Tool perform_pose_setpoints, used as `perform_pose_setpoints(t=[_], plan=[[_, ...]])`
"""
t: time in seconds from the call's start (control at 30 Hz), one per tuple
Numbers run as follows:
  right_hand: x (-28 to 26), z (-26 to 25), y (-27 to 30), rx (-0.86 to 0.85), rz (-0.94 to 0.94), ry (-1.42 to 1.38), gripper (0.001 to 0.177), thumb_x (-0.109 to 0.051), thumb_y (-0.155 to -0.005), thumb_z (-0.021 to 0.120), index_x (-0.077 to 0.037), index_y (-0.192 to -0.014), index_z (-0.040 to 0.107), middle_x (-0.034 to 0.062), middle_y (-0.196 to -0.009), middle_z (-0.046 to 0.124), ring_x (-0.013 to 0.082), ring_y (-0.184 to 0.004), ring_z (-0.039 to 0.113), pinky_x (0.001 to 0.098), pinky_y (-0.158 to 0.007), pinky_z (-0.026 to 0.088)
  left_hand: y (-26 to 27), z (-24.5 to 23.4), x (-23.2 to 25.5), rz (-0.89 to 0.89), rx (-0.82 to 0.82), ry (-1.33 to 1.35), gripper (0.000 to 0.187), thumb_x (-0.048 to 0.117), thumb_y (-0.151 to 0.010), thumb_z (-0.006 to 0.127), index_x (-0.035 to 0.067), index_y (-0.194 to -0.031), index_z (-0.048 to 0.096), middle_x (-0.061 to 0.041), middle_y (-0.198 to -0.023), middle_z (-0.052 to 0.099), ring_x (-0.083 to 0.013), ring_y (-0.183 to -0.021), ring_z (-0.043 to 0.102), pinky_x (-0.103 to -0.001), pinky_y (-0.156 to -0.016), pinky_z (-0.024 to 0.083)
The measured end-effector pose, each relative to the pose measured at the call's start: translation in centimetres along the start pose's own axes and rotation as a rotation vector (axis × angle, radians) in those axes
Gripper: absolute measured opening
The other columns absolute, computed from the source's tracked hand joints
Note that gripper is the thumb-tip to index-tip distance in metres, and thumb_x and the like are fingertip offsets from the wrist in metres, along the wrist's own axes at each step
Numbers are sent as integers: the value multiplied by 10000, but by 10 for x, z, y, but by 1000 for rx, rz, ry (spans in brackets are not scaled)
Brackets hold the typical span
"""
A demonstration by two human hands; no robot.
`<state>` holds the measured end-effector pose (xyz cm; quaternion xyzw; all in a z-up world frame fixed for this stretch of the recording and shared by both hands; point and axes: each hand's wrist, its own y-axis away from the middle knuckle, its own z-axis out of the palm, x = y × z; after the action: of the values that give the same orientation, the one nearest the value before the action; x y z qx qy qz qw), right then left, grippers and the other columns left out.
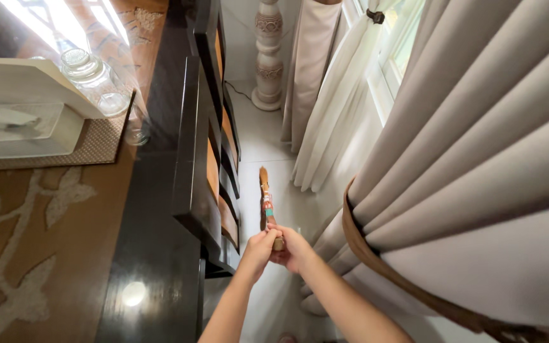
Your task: The person wipes a dining table with a cloth and then uses a small broom to sweep small red scraps and dust from the floor near the table and cabinets.
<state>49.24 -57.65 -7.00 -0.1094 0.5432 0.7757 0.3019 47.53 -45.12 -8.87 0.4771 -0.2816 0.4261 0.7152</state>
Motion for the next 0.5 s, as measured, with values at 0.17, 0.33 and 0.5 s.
perform_pose_setpoints(t=[0.17, 0.33, 0.5], plan=[[-13, 0, -28, -27, -7, -39, 186, -340, -908, 703, -160, -949, 678, 25, -881, 687, 176, -751, 650, 351, -714, 559, -20, -4, 0, 48, 71, -117, 277, 266, -953, 616, 17, -985, 732, -37, -894, 701, -116, -813, 633, -269, -740, 505], [-31, 3, -71, 30, 16, -68, 156, -271, -930, 668, -117, -955, 662, 54, -873, 700, 215, -776, 664, 386, -719, 564, -51, -3, -2, 25, 210, -169, 350, 303, -975, 579, 27, -1094, 757, -63, -948, 740, -134, -844, 666, -285, -763, 519], [-39, -11, -141, 103, 162, -280, 212, -279, -1011, 569, -89, -926, 610, 64, -829, 667, 233, -763, 630, 408, -693, 530, -80, -10, -10, 167, 280, -240, 428, 375, -973, 588, 27, -1177, 730, -71, -1022, 771, -143, -927, 703, -296, -819, 554]])
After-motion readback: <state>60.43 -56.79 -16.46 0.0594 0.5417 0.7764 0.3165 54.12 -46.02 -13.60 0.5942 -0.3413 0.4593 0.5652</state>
